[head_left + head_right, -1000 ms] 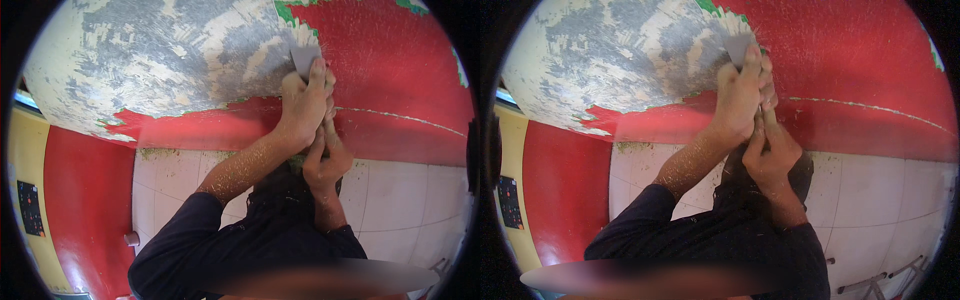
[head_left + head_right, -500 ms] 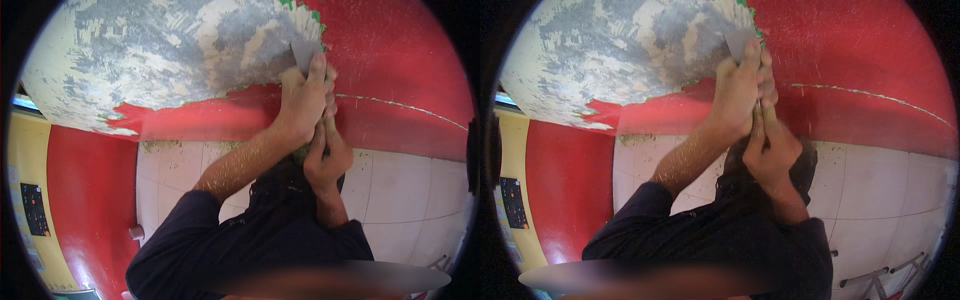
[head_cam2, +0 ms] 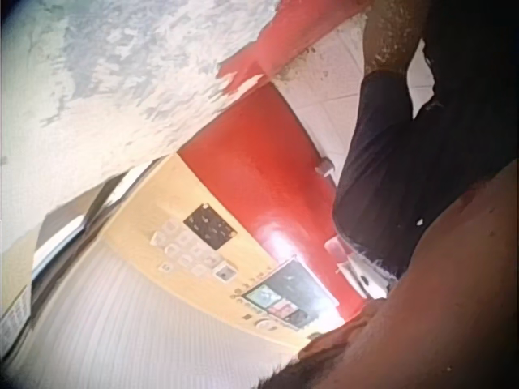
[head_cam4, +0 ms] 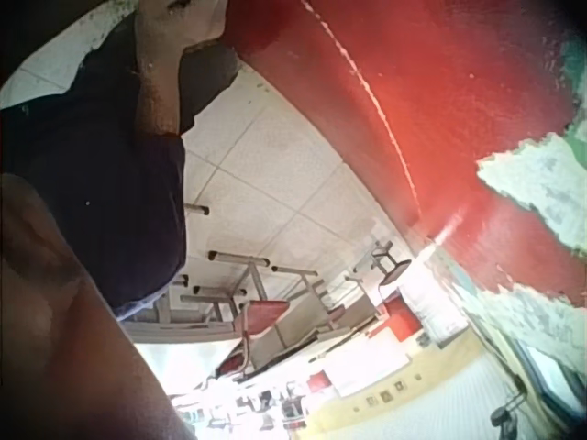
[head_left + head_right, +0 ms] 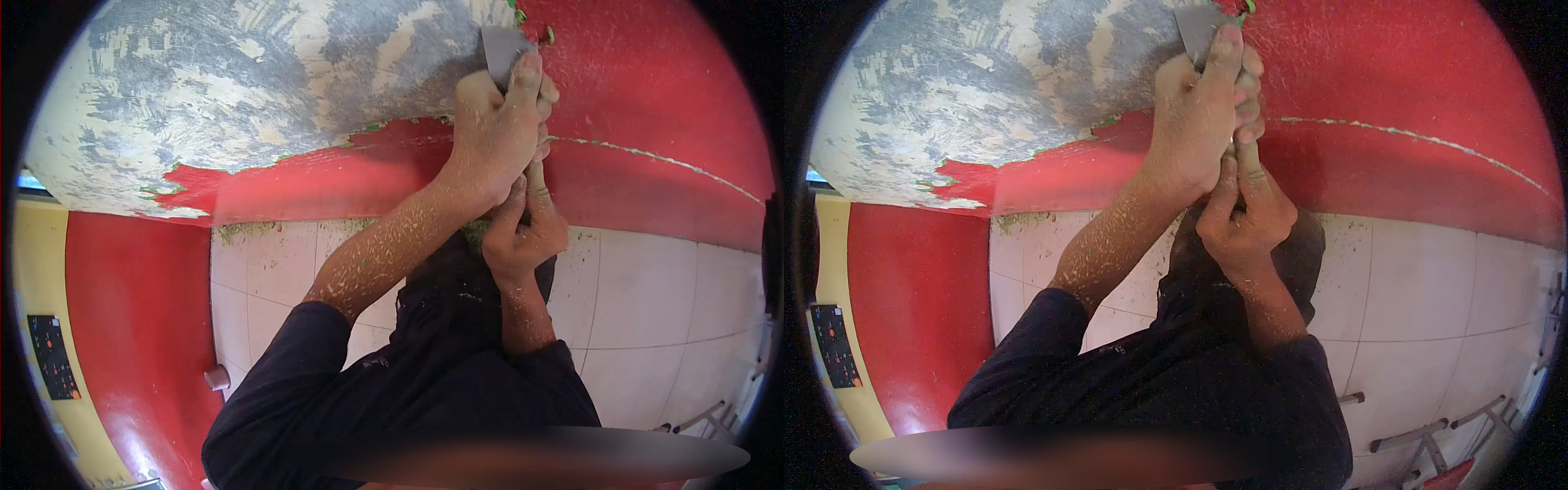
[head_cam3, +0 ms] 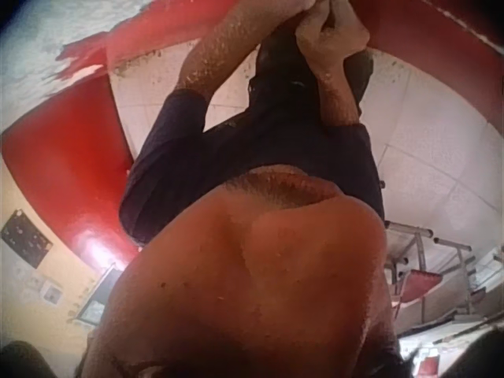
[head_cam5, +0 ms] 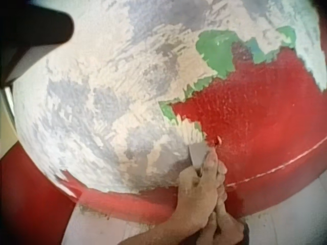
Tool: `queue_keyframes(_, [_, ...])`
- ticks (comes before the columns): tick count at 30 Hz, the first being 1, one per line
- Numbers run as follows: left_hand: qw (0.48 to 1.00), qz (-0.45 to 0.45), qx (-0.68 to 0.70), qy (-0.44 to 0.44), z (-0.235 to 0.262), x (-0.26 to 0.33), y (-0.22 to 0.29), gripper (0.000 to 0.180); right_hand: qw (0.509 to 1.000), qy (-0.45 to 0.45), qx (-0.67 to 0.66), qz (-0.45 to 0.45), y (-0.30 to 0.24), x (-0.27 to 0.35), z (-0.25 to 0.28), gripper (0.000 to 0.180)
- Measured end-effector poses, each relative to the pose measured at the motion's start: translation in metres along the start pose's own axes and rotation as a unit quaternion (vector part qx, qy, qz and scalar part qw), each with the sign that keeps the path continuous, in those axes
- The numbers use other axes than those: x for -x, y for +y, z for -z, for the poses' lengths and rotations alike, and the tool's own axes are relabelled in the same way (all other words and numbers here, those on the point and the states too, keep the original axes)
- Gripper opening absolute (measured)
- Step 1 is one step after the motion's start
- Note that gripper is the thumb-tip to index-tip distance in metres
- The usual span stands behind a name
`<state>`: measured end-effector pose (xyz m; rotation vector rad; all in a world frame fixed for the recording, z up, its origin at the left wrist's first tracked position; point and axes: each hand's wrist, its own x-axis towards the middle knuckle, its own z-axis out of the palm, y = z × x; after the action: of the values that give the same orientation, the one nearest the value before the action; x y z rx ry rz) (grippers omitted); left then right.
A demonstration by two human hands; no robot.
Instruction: The person scrapes old red paint off a wall using a putty knife, removing paint chips from the surface.
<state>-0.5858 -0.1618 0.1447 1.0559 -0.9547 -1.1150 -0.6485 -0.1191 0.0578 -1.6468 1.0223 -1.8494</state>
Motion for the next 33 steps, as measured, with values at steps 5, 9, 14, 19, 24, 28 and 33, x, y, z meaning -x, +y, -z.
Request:
queue_keyframes(5, [0.995,0.074,0.039,0.063,0.011,0.014,-0.024,0.037,0.998,-0.047,0.032,0.008,0.004,0.013,0.008,0.031])
queue_keyframes(9, [1.0,-0.001,0.009,-0.003,-0.004,0.001,0.002,0.039,0.997,0.042,-0.025,0.06,0.0,-0.011,0.003,0.032])
queue_keyframes(14, [0.998,0.023,0.028,0.052,0.01,0.008,-0.035,0.041,0.995,-0.029,0.056,0.075,0.02,0.011,0.006,0.031])
queue_keyframes(19, [0.996,-0.083,0.014,-0.022,-0.01,-0.008,0.018,0.045,0.999,0.011,-0.007,0.04,-0.009,-0.028,0.003,0.032])
queue_keyframes(24, [1.0,-0.006,-0.006,0.013,0.009,0.004,-0.033,0.049,0.999,-0.029,0.022,0.032,0.021,0.009,0.007,0.033])
queue_keyframes(28, [0.999,-0.039,-0.001,-0.02,-0.006,-0.001,-0.003,0.05,0.999,-0.015,0.025,0.024,0.007,-0.01,0.009,0.031])
queue_keyframes(33, [0.995,0.068,0.055,0.046,0.01,0.019,-0.054,0.039,0.994,-0.077,0.066,-0.03,0.021,0.031,0.021,0.032])
